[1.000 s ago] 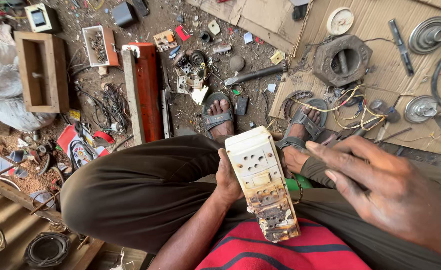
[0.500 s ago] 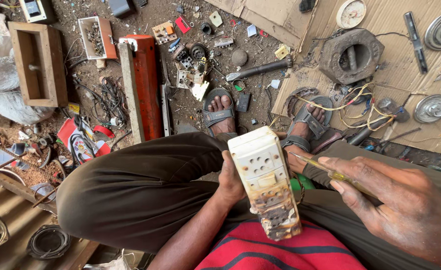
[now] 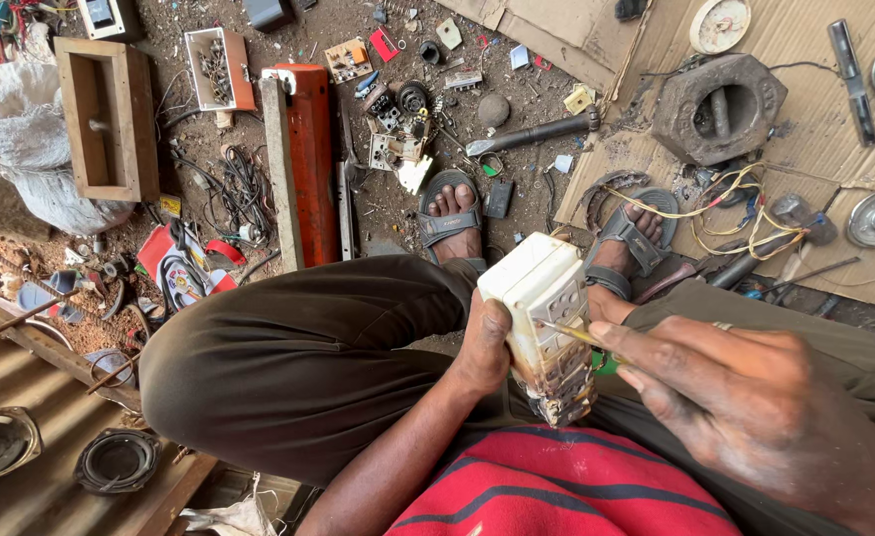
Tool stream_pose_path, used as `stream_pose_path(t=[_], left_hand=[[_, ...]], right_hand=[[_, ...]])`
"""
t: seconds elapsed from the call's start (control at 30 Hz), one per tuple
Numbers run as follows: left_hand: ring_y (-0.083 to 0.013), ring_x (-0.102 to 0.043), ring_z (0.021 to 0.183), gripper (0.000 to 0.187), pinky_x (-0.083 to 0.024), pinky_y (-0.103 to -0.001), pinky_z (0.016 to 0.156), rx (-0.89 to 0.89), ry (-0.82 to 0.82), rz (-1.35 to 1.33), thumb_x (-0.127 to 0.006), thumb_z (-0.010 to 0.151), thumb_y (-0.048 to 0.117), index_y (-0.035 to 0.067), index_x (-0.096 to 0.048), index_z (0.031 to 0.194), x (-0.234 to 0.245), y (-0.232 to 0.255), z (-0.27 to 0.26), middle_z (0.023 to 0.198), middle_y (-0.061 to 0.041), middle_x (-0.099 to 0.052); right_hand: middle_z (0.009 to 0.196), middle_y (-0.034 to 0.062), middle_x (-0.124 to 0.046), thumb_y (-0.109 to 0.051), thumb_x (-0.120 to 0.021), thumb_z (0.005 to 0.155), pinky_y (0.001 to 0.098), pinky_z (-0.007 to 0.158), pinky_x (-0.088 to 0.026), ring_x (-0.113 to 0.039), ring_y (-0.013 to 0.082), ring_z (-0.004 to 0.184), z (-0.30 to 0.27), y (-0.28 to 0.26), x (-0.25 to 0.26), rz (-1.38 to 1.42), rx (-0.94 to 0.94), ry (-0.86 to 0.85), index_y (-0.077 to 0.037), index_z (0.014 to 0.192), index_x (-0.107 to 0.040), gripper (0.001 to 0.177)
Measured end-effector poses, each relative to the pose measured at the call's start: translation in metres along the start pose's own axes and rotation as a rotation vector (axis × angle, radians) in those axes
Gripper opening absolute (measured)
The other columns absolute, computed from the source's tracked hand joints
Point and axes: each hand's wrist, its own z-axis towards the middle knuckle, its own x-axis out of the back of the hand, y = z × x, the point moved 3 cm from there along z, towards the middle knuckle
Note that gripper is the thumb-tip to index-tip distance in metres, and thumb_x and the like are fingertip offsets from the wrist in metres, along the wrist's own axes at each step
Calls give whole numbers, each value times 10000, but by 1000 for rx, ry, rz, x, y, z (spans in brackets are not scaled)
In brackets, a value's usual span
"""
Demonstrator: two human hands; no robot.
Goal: The person sits cross-legged and uses a screwdriver to open a white plastic electrical box. They remove the cover, manipulate internal wires and components, and then reassemble the box.
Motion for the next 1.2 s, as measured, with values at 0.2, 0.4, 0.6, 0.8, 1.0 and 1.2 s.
stream_pose_path(t=[0.2,0.4,0.6,0.8,1.0,1.2], left_hand=[[-218,-562,1345,1143,-447,-370,1168,-65,-48,53,-514,892,868,-80,-401,1520,-16,33,5,1470,-170,-561],[-238,-560,1414,1165,-449,-378,1218,-95,-97,232,-467,929,872,-80,-316,1584,-20,50,9,1492,-189,-545],[-278,-448,1485,1136,-359,-407,1282,-195,-87,347,-568,970,778,-38,-177,1658,-17,61,4,1623,-189,-385],[-278,-563,1238,924,-457,-384,1171,-261,-169,610,-623,1012,636,84,-255,1655,-12,54,0,1411,-176,-522],[-264,-618,1196,752,-498,-383,1079,-211,-165,523,-635,1029,562,99,-361,1553,-11,46,1,1346,-171,-567],[-258,-616,1220,741,-506,-410,1093,-50,-141,368,-668,1012,506,80,-359,1533,-13,48,-3,1344,-168,-597]], right_hand=[[770,12,-619,-84,-758,814,340,554,-533,-626,181,585,1,-2,-2,36,19,1,-55,1327,-666,523],[689,26,-623,-166,-782,847,350,541,-527,-643,187,548,-9,7,-7,33,-157,-129,-134,1280,-740,436],[899,65,-752,-220,-692,938,325,629,-562,-738,187,705,-6,18,-3,291,-174,-77,-69,1224,-704,324],[777,95,-791,-323,-745,864,373,619,-572,-714,221,638,-10,42,-8,129,-551,-398,-195,1288,-766,443],[698,43,-653,-188,-748,829,370,553,-512,-640,197,567,-5,26,-11,-56,-108,-180,-151,1268,-715,442],[773,52,-633,-108,-720,712,365,578,-543,-609,212,611,-2,9,-6,-513,353,12,-14,1251,-714,547]])
